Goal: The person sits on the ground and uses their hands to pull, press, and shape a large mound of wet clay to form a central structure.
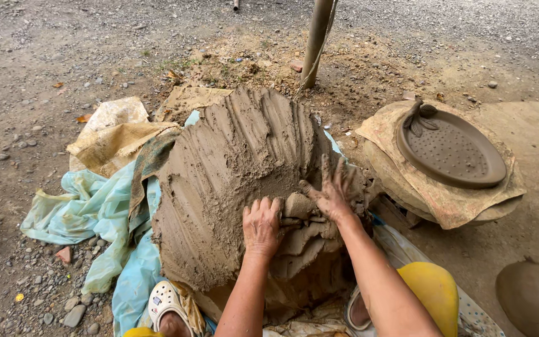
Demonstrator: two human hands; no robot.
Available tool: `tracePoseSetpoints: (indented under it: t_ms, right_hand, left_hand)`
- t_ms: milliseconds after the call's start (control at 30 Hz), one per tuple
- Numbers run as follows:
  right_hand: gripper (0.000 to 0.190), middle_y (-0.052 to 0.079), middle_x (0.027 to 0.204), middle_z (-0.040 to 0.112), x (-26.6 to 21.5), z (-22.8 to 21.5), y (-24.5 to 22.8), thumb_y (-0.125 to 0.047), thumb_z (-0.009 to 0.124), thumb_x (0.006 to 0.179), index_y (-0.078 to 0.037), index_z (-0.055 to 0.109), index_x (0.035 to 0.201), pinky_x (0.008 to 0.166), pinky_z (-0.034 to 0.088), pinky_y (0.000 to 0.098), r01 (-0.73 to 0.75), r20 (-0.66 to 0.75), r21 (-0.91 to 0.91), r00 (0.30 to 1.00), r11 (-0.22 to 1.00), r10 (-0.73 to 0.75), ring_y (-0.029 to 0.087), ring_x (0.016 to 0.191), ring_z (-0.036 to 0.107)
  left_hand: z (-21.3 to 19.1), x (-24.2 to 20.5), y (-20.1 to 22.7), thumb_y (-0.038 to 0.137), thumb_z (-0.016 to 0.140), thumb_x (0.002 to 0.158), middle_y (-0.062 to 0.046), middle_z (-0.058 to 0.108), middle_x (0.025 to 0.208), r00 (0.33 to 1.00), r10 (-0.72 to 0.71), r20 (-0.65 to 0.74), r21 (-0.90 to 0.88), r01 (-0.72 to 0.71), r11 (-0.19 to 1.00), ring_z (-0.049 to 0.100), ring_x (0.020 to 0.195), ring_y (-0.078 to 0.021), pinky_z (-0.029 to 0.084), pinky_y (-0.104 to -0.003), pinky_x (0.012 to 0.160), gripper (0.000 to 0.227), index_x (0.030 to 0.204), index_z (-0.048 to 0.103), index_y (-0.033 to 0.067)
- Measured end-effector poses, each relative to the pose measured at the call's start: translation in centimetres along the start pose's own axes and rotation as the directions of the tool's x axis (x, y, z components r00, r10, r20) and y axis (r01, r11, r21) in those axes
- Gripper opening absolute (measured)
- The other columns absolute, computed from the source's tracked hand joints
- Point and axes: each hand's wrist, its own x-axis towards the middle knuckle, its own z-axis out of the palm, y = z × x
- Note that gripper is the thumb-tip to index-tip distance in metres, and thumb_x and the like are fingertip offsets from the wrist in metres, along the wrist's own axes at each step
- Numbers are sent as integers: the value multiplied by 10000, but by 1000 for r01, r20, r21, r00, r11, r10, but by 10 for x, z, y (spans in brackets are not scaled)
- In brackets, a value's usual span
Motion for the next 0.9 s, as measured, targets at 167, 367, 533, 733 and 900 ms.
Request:
tracePoseSetpoints:
  t_ms: [167,367,533,733,900]
  right_hand:
    - [1113,19,1736,-143,-22,4,7,-784,503,742,-401,-51,1629,1197,115,666,-415,530,314,823,854,205,318,1588,-86]
    - [802,81,1581,494,-138,-33,18,-596,601,893,-130,432,1524,1188,351,367,-258,521,481,853,838,-37,222,1444,463]
    - [742,97,1552,533,-227,-52,16,-548,546,961,-46,483,1504,1189,332,330,-160,403,582,909,797,-111,224,1435,480]
    - [787,143,1385,628,-251,-53,43,-644,423,982,-55,528,1494,972,558,430,-288,424,819,886,496,-186,294,1233,641]
    - [780,6,1604,488,-239,-19,15,-680,378,1022,-124,437,1565,1194,358,275,-363,438,882,866,300,-240,121,1463,454]
  left_hand:
    - [14,-13,2,183,796,840,-85,611,991,1000,-24,-6,69,24,997,610,946,-266,464,-447,812,308,1102,651,114]
    - [-6,-78,32,356,855,654,-163,630,1108,918,92,-385,-174,-171,970,575,1070,-356,382,-551,1004,605,1159,666,83]
    - [-44,-109,39,170,780,564,-166,620,1184,951,119,-284,-253,-194,948,541,1183,-400,357,-560,1080,606,1143,646,50]
    - [-77,-135,42,173,774,530,-136,612,1191,966,252,-64,-290,-260,921,536,1218,-390,355,-562,1068,633,1147,660,94]
    - [-62,-122,80,158,777,679,-135,604,1191,938,342,-53,-280,-343,897,538,1199,-360,351,-554,1076,537,1198,644,117]
